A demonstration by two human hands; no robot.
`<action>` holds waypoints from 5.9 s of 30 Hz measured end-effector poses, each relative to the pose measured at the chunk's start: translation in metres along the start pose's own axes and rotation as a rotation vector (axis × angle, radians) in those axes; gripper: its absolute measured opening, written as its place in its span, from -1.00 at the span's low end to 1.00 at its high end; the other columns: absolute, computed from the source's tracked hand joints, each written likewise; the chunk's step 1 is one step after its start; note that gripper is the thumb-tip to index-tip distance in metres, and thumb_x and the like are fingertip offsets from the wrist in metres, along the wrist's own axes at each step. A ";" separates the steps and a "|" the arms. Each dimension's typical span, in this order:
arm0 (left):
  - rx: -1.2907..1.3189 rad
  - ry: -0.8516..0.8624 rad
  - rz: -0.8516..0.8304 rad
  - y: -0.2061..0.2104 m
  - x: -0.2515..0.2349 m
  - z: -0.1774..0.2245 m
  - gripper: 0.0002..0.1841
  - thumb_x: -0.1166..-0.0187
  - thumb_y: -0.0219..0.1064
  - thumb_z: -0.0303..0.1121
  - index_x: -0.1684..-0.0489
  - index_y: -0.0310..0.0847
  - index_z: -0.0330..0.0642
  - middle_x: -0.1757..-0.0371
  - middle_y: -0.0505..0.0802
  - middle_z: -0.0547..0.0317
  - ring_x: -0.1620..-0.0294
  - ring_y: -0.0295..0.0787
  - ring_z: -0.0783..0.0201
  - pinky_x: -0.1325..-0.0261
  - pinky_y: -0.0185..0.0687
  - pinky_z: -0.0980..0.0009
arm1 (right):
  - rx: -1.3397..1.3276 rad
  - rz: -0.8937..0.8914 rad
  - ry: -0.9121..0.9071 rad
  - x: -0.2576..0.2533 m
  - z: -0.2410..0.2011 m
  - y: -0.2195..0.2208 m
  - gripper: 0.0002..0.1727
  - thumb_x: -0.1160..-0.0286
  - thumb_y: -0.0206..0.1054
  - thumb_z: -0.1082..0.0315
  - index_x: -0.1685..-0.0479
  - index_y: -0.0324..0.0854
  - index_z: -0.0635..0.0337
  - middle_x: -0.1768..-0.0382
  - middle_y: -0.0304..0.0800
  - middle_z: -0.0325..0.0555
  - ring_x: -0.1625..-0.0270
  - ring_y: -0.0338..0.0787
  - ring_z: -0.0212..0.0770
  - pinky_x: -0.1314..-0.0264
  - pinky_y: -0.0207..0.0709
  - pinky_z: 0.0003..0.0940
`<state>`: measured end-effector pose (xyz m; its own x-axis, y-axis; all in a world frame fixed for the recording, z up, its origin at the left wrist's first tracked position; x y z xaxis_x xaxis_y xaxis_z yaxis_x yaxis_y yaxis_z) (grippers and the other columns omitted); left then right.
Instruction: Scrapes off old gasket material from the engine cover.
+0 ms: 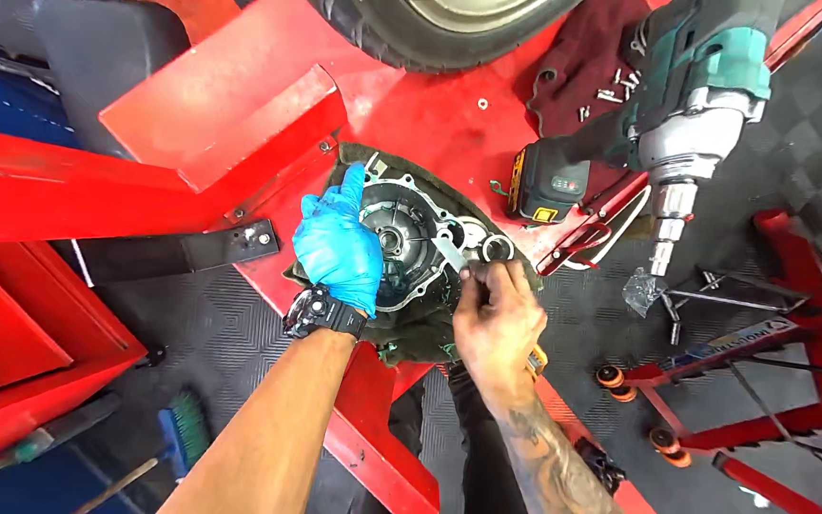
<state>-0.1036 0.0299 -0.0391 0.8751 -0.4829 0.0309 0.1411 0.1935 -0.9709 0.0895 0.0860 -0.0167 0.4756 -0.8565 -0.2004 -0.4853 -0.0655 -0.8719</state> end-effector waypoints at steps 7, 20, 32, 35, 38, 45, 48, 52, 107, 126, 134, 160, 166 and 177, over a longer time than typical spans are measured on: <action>-0.003 -0.007 -0.012 0.001 0.000 0.000 -0.29 -0.54 0.10 -0.54 -0.64 0.47 0.52 -0.18 0.87 0.11 -0.23 0.76 -0.11 0.11 0.64 -0.11 | 0.014 0.016 -0.008 -0.004 -0.004 0.002 -0.85 -0.58 0.37 0.23 0.33 0.76 -0.02 0.27 0.72 -0.24 0.37 0.73 -0.26 0.49 0.55 -0.25; 0.037 -0.001 -0.013 -0.001 -0.001 0.000 -0.29 -0.53 0.09 -0.56 -0.63 0.50 0.50 -0.19 0.89 0.12 -0.23 0.77 -0.09 0.10 0.63 -0.10 | 0.004 0.013 0.016 -0.003 -0.009 0.000 -0.86 -0.62 0.39 0.22 0.29 0.73 0.00 0.26 0.69 -0.23 0.38 0.71 -0.29 0.51 0.54 -0.31; 0.144 0.623 -0.218 -0.008 -0.053 -0.013 -0.38 -0.63 0.10 -0.52 -0.64 0.51 0.39 -0.11 0.82 -0.12 -0.15 0.76 -0.21 0.02 0.65 -0.23 | -0.653 -0.191 0.501 0.025 0.042 -0.041 -0.90 -0.67 0.22 0.39 0.03 0.58 0.19 0.45 0.76 -0.15 0.54 0.76 -0.25 0.53 0.72 -0.36; 0.154 0.849 -0.204 -0.008 -0.064 -0.003 -0.43 -0.68 0.05 -0.49 -0.60 0.56 0.34 -0.26 0.85 0.09 -0.36 0.68 -0.11 -0.25 0.56 -0.15 | -0.784 -0.345 0.647 0.004 0.060 -0.039 -0.88 -0.81 0.09 0.32 -0.05 0.47 0.14 0.36 0.77 -0.02 0.52 0.78 -0.14 0.48 0.77 -0.27; 0.114 0.739 -0.114 -0.012 -0.050 0.002 -0.51 -0.79 -0.04 -0.16 -0.68 0.47 0.28 -0.64 0.62 0.24 -0.68 0.39 -0.02 -0.51 0.28 -0.14 | -0.717 -0.566 0.323 -0.028 0.058 -0.031 -0.88 -0.81 0.11 0.25 -0.07 0.48 0.04 0.37 0.75 -0.14 0.49 0.76 -0.20 0.50 0.74 -0.31; -0.090 0.409 -0.119 -0.003 -0.008 -0.006 -0.26 -0.70 -0.04 0.14 -0.93 -0.06 0.24 -0.95 -0.02 0.08 -0.89 -0.06 -0.21 -0.49 0.22 -0.40 | -0.116 -0.606 -0.534 -0.095 0.020 0.003 -0.83 -0.66 0.28 0.13 0.07 0.74 -0.08 0.38 0.79 -0.36 0.36 0.77 -0.31 0.37 0.61 -0.12; -0.096 0.404 -0.141 0.000 -0.011 -0.003 -0.28 -0.65 0.09 -0.13 -0.90 0.03 0.29 -0.94 0.03 0.07 -0.57 0.44 -0.27 -0.02 0.54 -0.21 | -0.110 -0.570 -0.625 -0.101 0.015 0.006 -0.83 -0.65 0.29 0.16 0.10 0.76 -0.04 0.37 0.79 -0.33 0.32 0.77 -0.30 0.32 0.59 -0.15; -0.131 0.378 -0.199 -0.002 -0.015 0.001 -0.28 -0.61 0.06 -0.37 -0.88 0.08 0.29 -0.90 0.13 0.04 -0.40 0.55 -0.33 0.16 0.61 -0.16 | -0.145 -0.530 -0.677 -0.095 0.019 0.005 -0.84 -0.61 0.30 0.18 0.24 0.74 0.00 0.46 0.75 -0.31 0.39 0.73 -0.28 0.38 0.53 -0.16; -0.138 0.428 0.254 0.135 -0.044 -0.075 -0.37 -0.62 -0.12 0.09 -0.80 0.01 0.71 -0.17 0.63 0.04 -0.05 0.57 -0.16 0.19 0.34 -0.15 | -0.219 -0.494 -0.643 -0.085 0.020 0.007 -0.89 -0.63 0.37 0.26 0.23 0.71 0.05 0.46 0.74 -0.32 0.46 0.70 -0.38 0.51 0.50 -0.33; -0.080 0.461 0.236 0.135 -0.041 -0.074 -0.34 -0.60 -0.10 0.07 -0.82 0.01 0.69 -0.24 0.65 0.06 -0.12 0.58 -0.14 0.15 0.36 -0.16 | -0.236 -0.492 -0.706 -0.095 0.016 0.013 -0.88 -0.58 0.39 0.27 0.28 0.73 0.06 0.44 0.78 -0.31 0.42 0.73 -0.39 0.46 0.51 -0.33; -0.063 0.520 0.217 0.127 -0.049 -0.066 -0.28 -0.55 -0.07 0.04 -0.86 -0.02 0.60 -0.58 0.52 0.10 -0.36 0.53 -0.16 -0.01 0.41 -0.19 | -0.220 -0.531 -0.693 -0.091 0.018 0.007 -0.87 -0.61 0.38 0.25 0.24 0.73 0.07 0.47 0.73 -0.31 0.46 0.69 -0.38 0.49 0.51 -0.34; -0.060 0.534 0.171 0.123 -0.050 -0.067 -0.26 -0.50 -0.10 0.04 -0.83 -0.06 0.68 -0.81 0.29 0.28 -0.58 0.37 -0.17 -0.07 0.42 -0.21 | -0.211 -0.478 -0.660 -0.092 0.021 0.010 -0.88 -0.61 0.39 0.24 0.25 0.73 0.05 0.49 0.74 -0.33 0.48 0.69 -0.39 0.51 0.49 -0.32; -0.072 0.541 0.185 0.117 -0.048 -0.063 -0.27 -0.54 -0.12 -0.02 -0.86 -0.08 0.65 -0.84 0.27 0.26 -0.57 0.38 -0.14 -0.14 0.37 -0.16 | -0.234 -0.491 -0.659 -0.088 0.024 0.009 -0.88 -0.58 0.41 0.26 0.27 0.75 0.06 0.49 0.76 -0.32 0.47 0.70 -0.39 0.47 0.51 -0.33; -0.055 0.496 0.228 0.124 -0.044 -0.071 -0.28 -0.53 -0.11 0.04 -0.84 -0.07 0.69 -0.82 0.29 0.26 -0.60 0.37 -0.09 -0.14 0.40 -0.16 | -0.229 -0.595 -0.663 -0.080 0.024 -0.002 -0.87 -0.60 0.36 0.25 0.25 0.74 0.06 0.51 0.67 -0.36 0.49 0.64 -0.39 0.50 0.49 -0.34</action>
<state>-0.1572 0.0144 -0.1777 0.5552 -0.7815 -0.2847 -0.0631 0.3017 -0.9513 0.0700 0.1669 -0.0099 0.9826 -0.1843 -0.0235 -0.1249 -0.5617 -0.8179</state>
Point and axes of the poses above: each hand's wrist, its own x-axis away from the middle knuckle, its own y-axis out of the palm, z = x × y, the point moved 3 cm from there along -x, towards the middle knuckle
